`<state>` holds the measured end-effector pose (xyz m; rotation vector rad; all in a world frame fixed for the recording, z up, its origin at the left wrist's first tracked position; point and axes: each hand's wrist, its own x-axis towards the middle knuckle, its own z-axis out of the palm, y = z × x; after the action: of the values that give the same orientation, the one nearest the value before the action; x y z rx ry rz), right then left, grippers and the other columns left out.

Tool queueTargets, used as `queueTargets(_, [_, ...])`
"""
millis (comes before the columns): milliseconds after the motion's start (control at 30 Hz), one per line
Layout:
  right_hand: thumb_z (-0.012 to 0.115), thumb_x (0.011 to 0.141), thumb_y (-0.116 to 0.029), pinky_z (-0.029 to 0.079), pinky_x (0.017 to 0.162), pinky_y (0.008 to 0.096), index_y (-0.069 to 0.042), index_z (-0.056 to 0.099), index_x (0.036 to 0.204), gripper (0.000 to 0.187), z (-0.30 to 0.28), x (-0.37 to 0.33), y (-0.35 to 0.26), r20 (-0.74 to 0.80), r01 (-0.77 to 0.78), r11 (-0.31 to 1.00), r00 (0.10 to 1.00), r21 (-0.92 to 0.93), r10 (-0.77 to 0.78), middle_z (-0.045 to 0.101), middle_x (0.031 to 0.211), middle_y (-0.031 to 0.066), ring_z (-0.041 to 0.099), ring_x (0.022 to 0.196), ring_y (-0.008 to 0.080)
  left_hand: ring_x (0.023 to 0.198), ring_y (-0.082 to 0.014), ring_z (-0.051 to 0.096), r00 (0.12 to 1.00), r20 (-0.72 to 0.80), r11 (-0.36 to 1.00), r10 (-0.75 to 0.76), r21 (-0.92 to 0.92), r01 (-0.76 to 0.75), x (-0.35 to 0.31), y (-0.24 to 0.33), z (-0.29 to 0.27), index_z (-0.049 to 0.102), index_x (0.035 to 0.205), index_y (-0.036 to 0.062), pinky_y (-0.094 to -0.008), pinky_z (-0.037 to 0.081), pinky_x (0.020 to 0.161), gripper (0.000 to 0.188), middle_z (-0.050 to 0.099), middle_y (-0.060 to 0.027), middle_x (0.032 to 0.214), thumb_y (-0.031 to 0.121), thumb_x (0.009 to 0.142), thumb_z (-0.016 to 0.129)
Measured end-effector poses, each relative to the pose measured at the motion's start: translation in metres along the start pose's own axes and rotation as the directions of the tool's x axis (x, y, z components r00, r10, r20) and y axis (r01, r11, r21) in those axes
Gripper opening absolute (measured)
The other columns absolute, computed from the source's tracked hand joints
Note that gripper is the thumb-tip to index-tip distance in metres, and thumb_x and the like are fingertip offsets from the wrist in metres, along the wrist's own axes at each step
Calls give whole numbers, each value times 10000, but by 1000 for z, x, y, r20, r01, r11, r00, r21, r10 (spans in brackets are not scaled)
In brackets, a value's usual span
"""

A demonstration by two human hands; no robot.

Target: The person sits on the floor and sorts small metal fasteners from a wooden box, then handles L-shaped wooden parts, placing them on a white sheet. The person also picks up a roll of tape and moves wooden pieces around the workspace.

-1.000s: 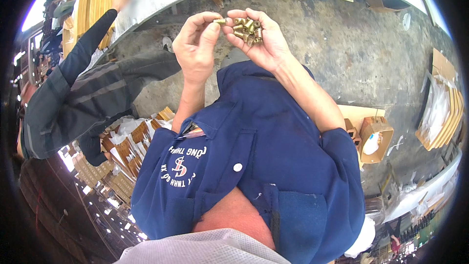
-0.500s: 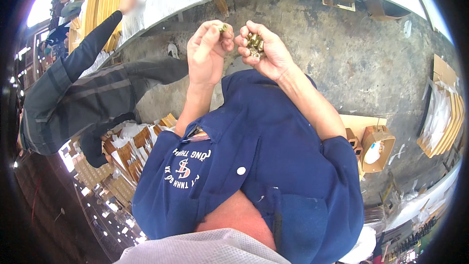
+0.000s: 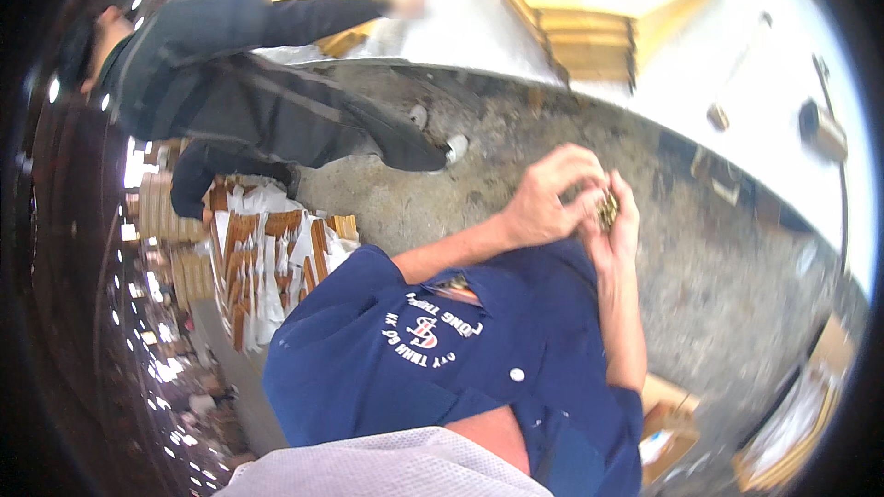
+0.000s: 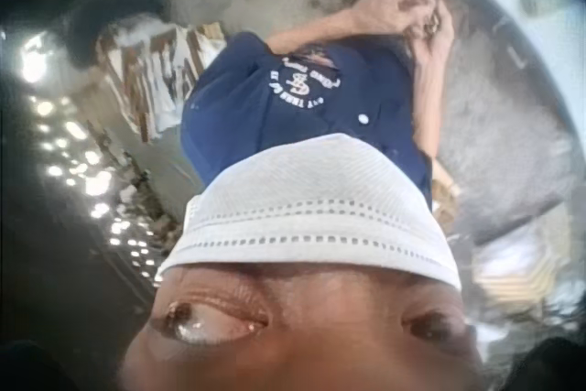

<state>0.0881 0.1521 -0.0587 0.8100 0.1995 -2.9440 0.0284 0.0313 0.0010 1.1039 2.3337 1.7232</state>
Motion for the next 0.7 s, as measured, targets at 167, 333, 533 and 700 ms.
queueTargets(167, [483,1004,-355,327,325,180,-123,563,858,286,-7,2,3,89,9,988,996,-152,4,572,675,-18,482,466,61,862,-164,638,985,1,972,-171,-165,169,-11,-6,3,633,982,-17,-292,528,722,110,605,-103,1008,53,901,610])
queueTargets(333, [457,1017,-395,300,326,178,-148,507,798,334,-15,-1,-8,141,115,968,986,-222,-85,487,631,-33,426,443,42,843,-117,634,925,35,868,-378,-335,367,-21,-29,29,613,1039,-9,-265,528,730,141,612,-67,980,91,947,573])
queueTargets(533, [458,1012,-424,304,356,204,-118,501,761,399,-15,-1,-35,164,96,967,985,-234,-58,471,631,-29,414,451,58,756,-121,664,883,154,787,-443,-405,465,1,-31,50,589,1095,-9,-267,548,690,220,667,-67,864,160,1021,469])
queueTargets(700, [447,1008,-424,360,383,216,-49,630,902,430,-35,-17,-62,51,177,974,984,-141,-171,579,706,27,503,522,93,654,-123,622,749,437,523,-498,-538,661,18,-43,85,599,1100,-8,-270,543,624,277,585,-28,798,227,1030,472])
